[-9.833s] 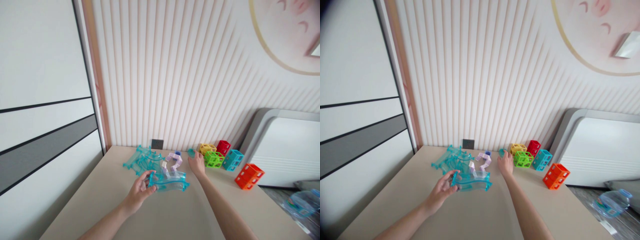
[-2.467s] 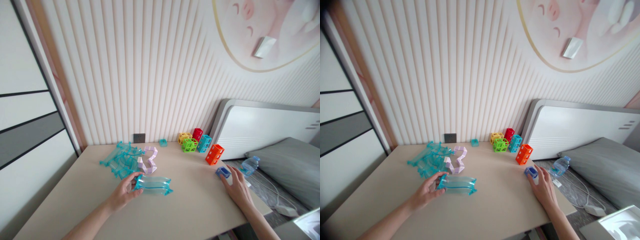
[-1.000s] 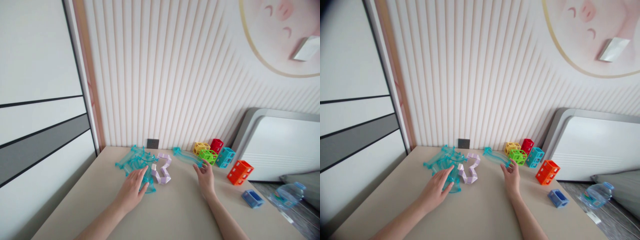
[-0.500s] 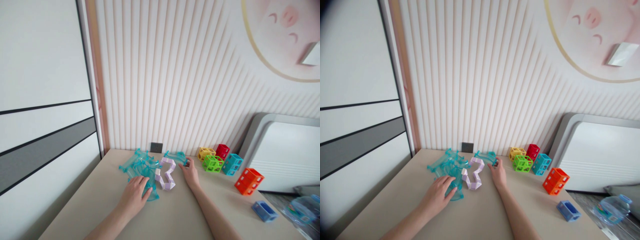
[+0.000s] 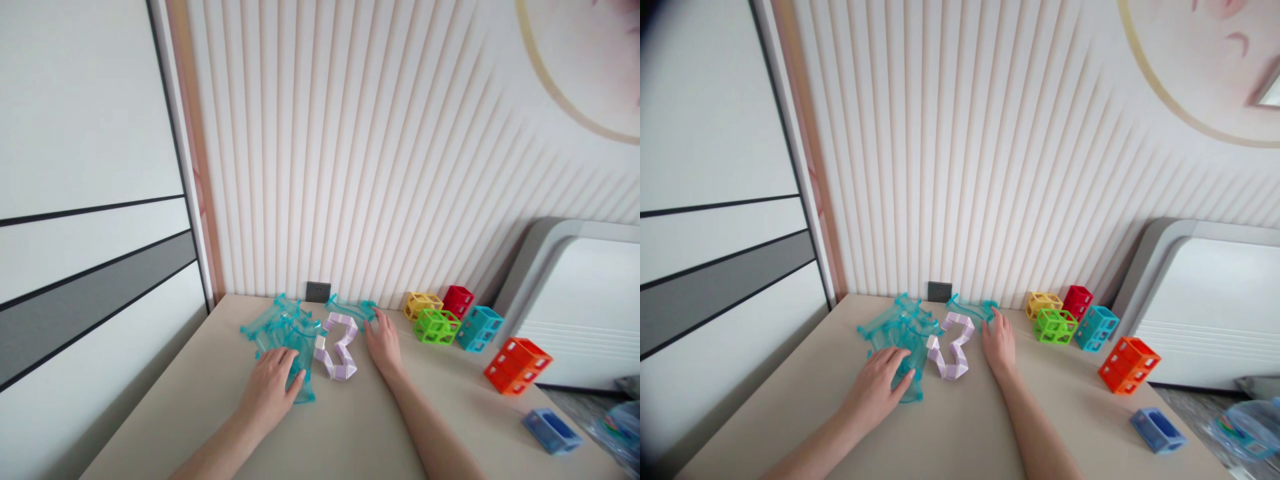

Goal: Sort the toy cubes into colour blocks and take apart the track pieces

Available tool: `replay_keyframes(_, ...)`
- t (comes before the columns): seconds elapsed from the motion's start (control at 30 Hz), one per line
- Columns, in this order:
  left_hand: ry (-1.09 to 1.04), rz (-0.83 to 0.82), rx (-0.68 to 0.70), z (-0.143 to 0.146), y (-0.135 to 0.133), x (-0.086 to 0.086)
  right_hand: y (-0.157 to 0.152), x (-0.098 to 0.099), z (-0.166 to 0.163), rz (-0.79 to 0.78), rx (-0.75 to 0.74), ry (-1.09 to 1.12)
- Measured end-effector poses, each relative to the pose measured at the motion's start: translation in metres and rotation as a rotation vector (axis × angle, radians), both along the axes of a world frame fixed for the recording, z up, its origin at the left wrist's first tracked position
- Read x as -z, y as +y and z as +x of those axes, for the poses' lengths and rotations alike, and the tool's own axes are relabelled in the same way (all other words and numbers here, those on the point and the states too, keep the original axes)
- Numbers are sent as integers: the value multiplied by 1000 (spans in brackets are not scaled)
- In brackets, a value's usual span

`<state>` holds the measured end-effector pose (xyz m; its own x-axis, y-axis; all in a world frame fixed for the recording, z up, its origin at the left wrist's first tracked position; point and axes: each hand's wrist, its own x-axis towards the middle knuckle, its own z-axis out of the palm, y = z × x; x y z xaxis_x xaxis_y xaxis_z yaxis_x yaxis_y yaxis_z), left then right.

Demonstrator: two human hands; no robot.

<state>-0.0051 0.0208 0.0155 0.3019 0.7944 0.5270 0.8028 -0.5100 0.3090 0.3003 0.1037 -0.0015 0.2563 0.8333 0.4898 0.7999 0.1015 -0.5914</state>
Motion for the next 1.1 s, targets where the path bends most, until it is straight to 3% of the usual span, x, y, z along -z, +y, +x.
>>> replay_keyframes(0.2,-19,-9,14,-1,4,2,-38,-15,-25,-13,-131,-20)
replay_keyframes(0.4,-17,-8,25,-1,9,4,-66,-11,-50,-231,-215,97)
replay_keyframes(0.57,-28,2,28,0,10,3,-66,0,-55,-268,-225,163)
replay_keyframes(0.73,-37,13,25,1,10,4,-63,-6,-52,-298,-192,272)
replay_keyframes(1.1,-67,42,43,-1,11,6,-58,-14,-28,-172,-63,544)
